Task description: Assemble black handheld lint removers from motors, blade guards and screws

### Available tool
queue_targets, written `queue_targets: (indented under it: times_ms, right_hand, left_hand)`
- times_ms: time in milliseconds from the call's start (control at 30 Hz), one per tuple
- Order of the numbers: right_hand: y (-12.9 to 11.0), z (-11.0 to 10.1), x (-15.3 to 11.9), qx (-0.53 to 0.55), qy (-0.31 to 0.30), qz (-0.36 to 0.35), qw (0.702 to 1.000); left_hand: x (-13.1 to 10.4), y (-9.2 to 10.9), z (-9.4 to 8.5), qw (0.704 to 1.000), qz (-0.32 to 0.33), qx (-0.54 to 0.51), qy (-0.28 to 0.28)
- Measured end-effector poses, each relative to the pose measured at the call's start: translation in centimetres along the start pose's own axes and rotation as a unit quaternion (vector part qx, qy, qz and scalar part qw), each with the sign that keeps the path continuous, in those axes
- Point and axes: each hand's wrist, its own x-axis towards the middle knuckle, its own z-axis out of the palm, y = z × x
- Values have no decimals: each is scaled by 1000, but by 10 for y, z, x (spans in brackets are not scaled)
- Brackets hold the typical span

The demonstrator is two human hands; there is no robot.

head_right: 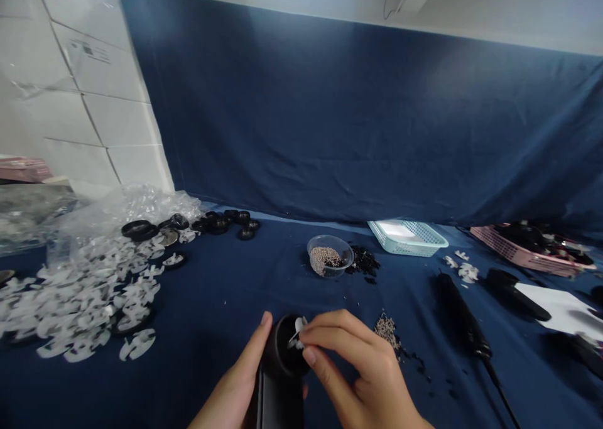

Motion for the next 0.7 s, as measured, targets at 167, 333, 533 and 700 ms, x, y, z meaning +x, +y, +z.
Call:
queue_targets:
  times_ms: [167,333,533,700]
  right_hand:
    - [2,2,1,-17,13,-14,1000]
    - [0,2,4,-44,-28,-48,997]
    - [-7,-4,9,-41,-100,-19,994]
    - [-6,-7,10,-92,-47,44,994]
  left_hand:
    - [3,0,-2,1000,10,-6,-1]
    - [9,-4,-8,997,52,5,-52]
    - [7,-6,-8,995,70,37,-55]
    - [1,-6,-2,995,74,65,-28]
